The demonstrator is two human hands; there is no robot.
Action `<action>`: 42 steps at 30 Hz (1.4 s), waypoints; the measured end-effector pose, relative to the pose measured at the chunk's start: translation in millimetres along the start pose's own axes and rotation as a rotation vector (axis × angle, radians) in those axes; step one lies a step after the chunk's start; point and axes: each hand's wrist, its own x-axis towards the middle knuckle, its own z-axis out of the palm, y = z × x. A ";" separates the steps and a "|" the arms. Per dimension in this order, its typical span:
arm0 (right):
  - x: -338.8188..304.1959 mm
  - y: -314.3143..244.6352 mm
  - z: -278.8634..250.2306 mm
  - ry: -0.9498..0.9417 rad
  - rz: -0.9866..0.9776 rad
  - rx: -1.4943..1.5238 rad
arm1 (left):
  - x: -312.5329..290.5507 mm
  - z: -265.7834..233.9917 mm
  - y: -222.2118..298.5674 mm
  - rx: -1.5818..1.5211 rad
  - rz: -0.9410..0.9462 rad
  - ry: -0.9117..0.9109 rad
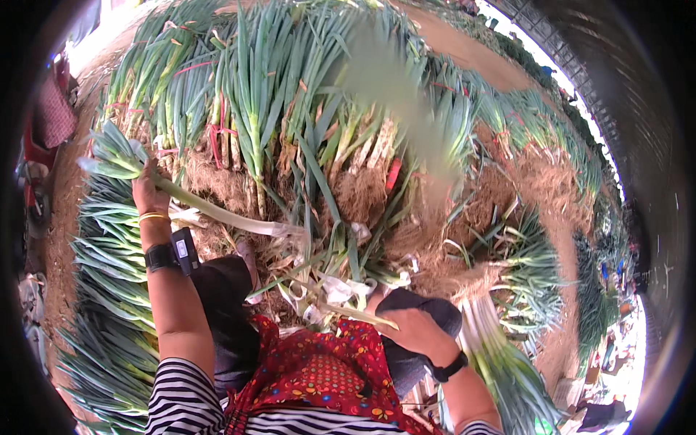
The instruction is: The person cleans leeks by hand by peeling away the outer layers and shaking off dirt. They then gather the cleaned leeks and place them onto a metal rack.
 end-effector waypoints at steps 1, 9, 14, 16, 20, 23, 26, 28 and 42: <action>3.8 -6.1 -2.2 0.103 -0.126 -0.023 | -7.3 6.6 3.9 -0.052 -0.030 -0.016; 35.3 -54.3 -32.1 0.501 -0.307 -0.089 | -53.9 10.0 -7.1 -0.161 -0.056 -0.033; 48.5 -49.6 -32.4 0.654 -0.374 -0.225 | -92.1 45.6 13.1 -0.220 -0.159 -0.182; 52.1 -48.0 -35.0 0.756 -0.430 -0.335 | -113.7 67.5 27.4 -0.209 -0.192 -0.199; 47.6 -41.5 -29.2 0.651 -0.463 -0.320 | -126.4 80.9 35.5 -0.130 -0.167 -0.264; 41.2 -41.1 -22.1 0.642 -0.683 -0.208 | -117.9 76.1 34.6 -0.146 -0.206 -0.312; 30.1 -52.0 -16.5 0.612 -0.786 -0.131 | -114.2 79.2 32.8 -0.109 -0.221 -0.404; 19.1 -63.5 -20.0 0.569 -0.905 -0.011 | -104.3 77.3 33.4 -0.117 -0.295 -0.478; -12.3 -64.0 -13.2 0.524 -0.900 0.197 | -55.0 73.5 5.5 -0.226 -0.624 -0.469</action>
